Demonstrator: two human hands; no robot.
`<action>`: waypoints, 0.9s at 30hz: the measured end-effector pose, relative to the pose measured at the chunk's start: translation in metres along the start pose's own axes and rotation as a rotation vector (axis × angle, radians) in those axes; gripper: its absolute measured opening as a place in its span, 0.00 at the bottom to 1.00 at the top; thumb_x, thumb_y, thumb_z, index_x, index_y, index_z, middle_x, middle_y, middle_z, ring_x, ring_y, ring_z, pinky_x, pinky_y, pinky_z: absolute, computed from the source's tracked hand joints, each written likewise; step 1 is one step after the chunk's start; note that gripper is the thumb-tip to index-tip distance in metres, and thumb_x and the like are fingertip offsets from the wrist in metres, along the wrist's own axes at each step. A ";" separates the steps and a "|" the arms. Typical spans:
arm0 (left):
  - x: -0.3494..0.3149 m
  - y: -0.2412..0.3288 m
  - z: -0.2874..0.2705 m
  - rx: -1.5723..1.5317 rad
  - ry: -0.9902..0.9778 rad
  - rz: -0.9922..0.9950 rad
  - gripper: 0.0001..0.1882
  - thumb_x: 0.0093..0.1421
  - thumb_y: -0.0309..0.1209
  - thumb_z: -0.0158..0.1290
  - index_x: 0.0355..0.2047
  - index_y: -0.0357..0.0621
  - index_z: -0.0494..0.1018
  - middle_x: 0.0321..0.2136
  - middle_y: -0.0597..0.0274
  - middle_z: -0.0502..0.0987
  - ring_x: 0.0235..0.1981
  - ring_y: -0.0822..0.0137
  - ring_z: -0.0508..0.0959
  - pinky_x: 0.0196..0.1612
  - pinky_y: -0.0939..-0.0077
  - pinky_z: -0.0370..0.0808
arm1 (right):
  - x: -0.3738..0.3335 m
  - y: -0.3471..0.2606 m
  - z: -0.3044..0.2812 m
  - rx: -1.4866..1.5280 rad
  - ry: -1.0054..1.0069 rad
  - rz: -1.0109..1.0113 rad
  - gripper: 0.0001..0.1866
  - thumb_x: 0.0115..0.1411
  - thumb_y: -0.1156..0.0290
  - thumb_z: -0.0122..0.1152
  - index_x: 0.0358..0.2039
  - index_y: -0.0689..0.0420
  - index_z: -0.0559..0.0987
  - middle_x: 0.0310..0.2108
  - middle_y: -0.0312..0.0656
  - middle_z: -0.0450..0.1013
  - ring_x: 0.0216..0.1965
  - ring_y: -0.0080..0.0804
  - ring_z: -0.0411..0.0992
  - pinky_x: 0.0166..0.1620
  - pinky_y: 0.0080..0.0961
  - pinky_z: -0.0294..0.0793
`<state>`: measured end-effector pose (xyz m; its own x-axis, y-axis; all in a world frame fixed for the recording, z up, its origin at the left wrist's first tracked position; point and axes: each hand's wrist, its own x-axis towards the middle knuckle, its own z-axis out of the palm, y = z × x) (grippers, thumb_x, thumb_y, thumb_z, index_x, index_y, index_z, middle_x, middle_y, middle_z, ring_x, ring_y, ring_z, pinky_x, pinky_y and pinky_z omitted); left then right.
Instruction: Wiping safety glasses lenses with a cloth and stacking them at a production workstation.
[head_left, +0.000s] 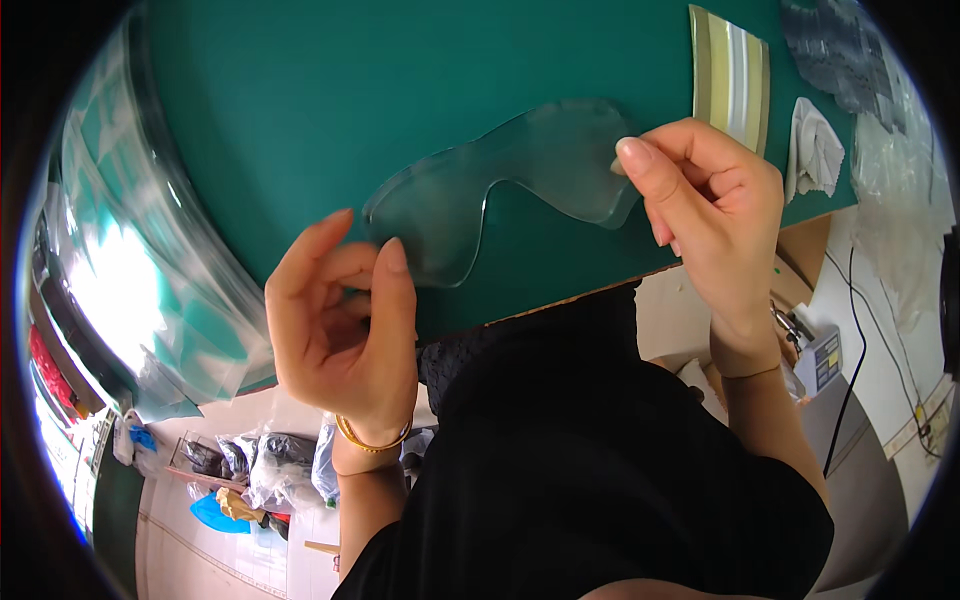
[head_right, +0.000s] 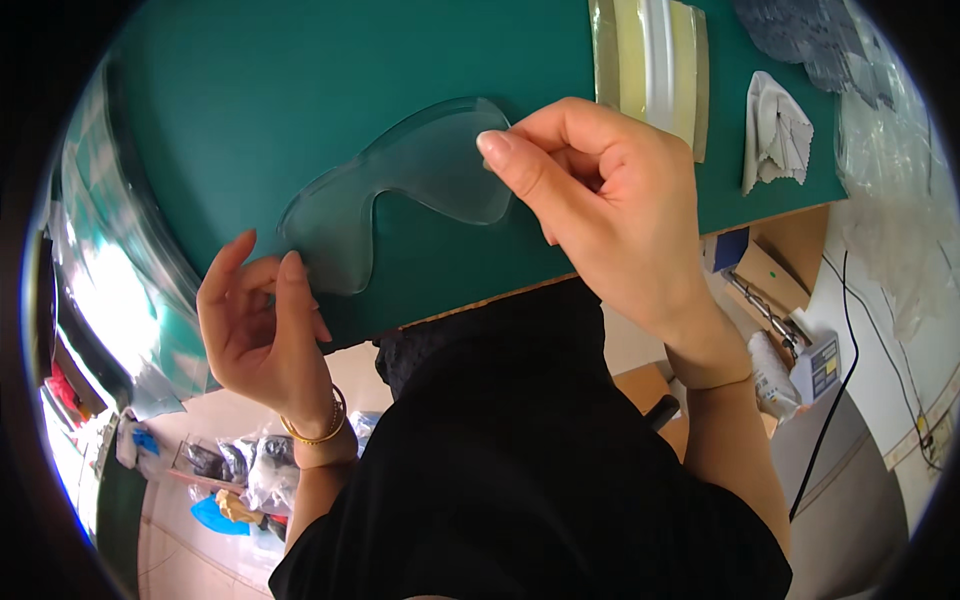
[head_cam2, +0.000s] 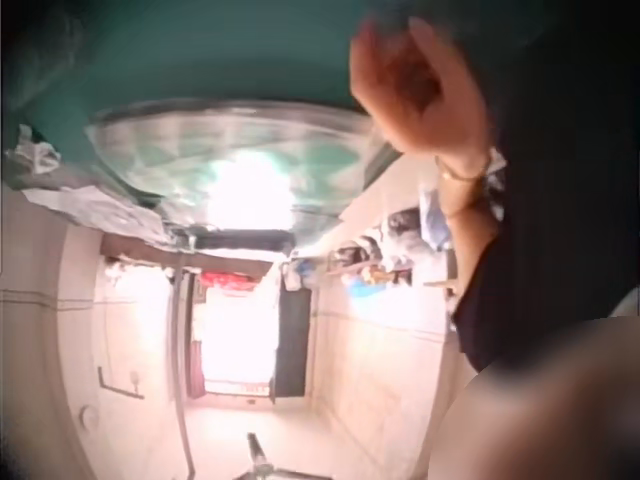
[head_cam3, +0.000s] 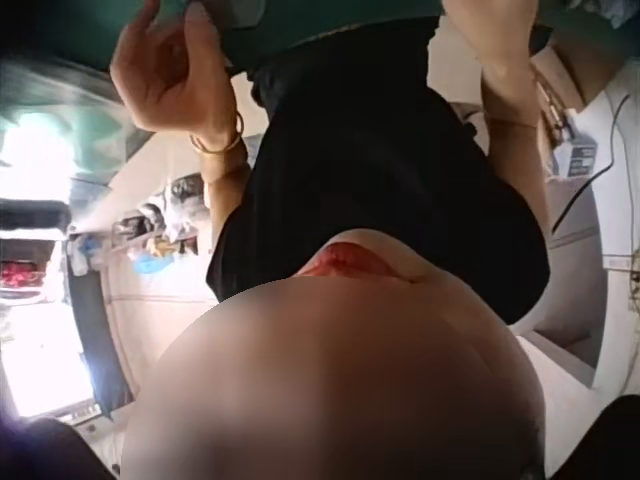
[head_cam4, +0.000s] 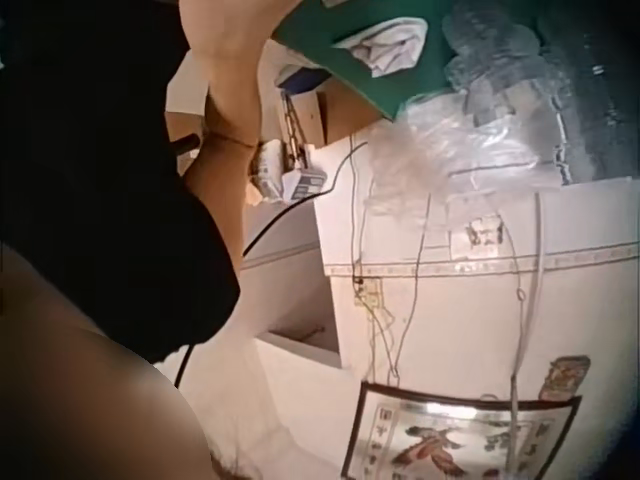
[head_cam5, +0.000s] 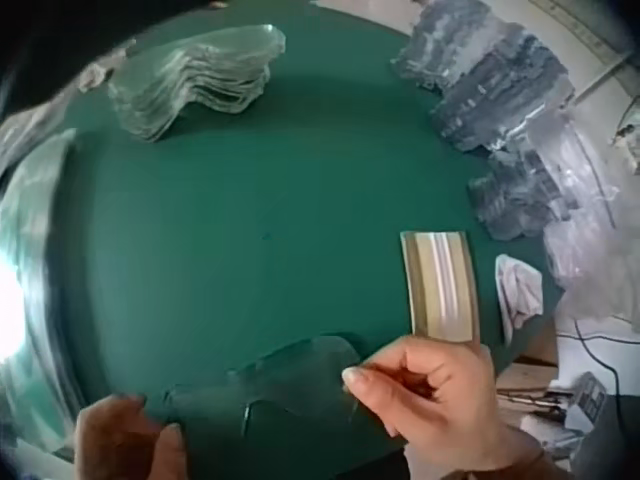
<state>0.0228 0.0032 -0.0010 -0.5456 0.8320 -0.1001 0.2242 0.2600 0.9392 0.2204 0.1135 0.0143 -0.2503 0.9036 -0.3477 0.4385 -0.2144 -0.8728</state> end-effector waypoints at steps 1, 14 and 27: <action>-0.001 -0.001 0.001 -0.004 -0.006 -0.002 0.21 0.56 0.12 0.58 0.50 0.31 0.69 0.27 0.61 0.77 0.25 0.80 0.75 0.24 0.91 0.70 | 0.000 0.000 0.000 0.007 -0.010 0.021 0.11 0.63 0.68 0.63 0.28 0.63 0.79 0.15 0.28 0.67 0.14 0.11 0.59 0.18 0.11 0.52; -0.002 -0.001 0.006 0.011 0.027 0.019 0.25 0.56 0.12 0.58 0.53 0.32 0.65 0.27 0.60 0.77 0.24 0.79 0.75 0.24 0.91 0.71 | 0.004 -0.001 0.001 -0.018 -0.001 0.041 0.11 0.63 0.68 0.64 0.29 0.64 0.80 0.16 0.28 0.67 0.14 0.10 0.58 0.19 0.11 0.52; -0.002 0.001 0.008 0.047 0.056 0.009 0.26 0.55 0.13 0.59 0.54 0.32 0.65 0.25 0.61 0.78 0.21 0.81 0.73 0.21 0.93 0.67 | 0.003 -0.001 0.002 -0.048 -0.002 0.041 0.11 0.63 0.68 0.64 0.30 0.64 0.80 0.16 0.28 0.67 0.14 0.10 0.59 0.18 0.11 0.52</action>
<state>0.0301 0.0057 -0.0028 -0.5874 0.8060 -0.0724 0.2661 0.2769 0.9233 0.2169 0.1159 0.0133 -0.2325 0.8937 -0.3836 0.4893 -0.2334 -0.8403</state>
